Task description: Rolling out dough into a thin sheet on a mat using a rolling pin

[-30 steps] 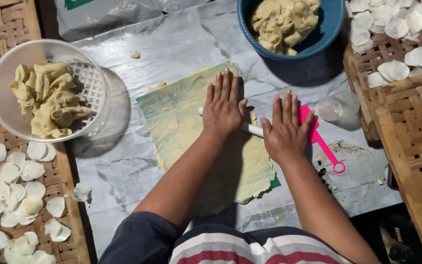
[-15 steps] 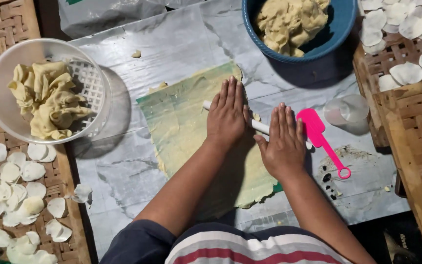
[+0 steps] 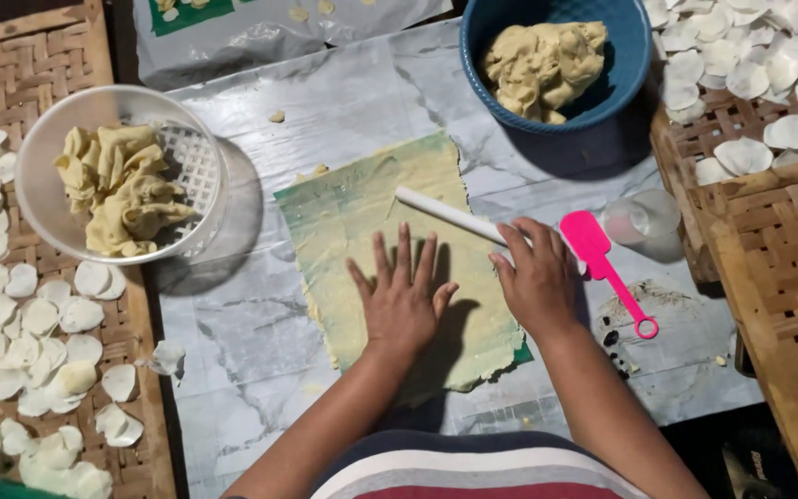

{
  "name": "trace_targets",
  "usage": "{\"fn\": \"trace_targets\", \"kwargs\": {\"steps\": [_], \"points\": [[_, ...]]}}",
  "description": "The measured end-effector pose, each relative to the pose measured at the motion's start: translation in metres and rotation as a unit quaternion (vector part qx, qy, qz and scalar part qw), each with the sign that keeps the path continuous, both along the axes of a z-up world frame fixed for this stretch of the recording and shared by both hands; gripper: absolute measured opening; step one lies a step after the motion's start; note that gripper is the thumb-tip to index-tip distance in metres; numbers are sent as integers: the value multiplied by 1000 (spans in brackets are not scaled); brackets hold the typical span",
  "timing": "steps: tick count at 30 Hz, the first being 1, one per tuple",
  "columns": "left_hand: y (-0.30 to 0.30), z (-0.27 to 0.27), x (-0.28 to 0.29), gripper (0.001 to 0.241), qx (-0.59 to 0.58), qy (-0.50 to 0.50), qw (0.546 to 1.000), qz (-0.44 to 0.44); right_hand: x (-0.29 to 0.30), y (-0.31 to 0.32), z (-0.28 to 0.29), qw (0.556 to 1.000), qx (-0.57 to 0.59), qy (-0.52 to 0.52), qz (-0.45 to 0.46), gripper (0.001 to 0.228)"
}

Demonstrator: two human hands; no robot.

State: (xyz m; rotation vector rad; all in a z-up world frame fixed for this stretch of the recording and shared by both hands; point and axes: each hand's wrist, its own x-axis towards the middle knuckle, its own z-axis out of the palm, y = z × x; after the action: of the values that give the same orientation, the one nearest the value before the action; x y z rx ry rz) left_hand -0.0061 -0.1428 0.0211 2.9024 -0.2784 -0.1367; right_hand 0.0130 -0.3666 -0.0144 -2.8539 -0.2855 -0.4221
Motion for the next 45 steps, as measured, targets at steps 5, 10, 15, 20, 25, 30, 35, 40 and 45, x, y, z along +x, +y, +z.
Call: {"fn": "trace_targets", "kwargs": {"steps": [5,10,15,20,25,30,35,40,45], "points": [[28,9,-16,76,-19,78,996,25,-5,-5,-3,995,85,-14,-56,39],[46,16,-17,75,-39,88,995,11,-21,-45,-47,983,66,-69,-159,41],[65,9,-26,74,-36,51,998,-6,-22,-56,29,977,-6,-184,-107,48],[70,-36,-30,77,35,-103,994,-32,11,-86,79,975,19,56,-215,68],[61,-36,-55,81,58,-101,993,-20,27,-127,44,988,51,60,-133,71],[62,-34,-86,87,-17,-79,996,-41,-20,-50,124,983,155,83,-49,74],[57,-8,-86,82,-58,2,998,-18,-83,8,116,938,267,173,138,80],[57,-8,-86,83,-61,4,998,-16,-101,17,87,914,271,195,233,82],[58,-10,-87,82,-74,-7,997,-15,-106,28,91,913,231,228,246,77]]}}
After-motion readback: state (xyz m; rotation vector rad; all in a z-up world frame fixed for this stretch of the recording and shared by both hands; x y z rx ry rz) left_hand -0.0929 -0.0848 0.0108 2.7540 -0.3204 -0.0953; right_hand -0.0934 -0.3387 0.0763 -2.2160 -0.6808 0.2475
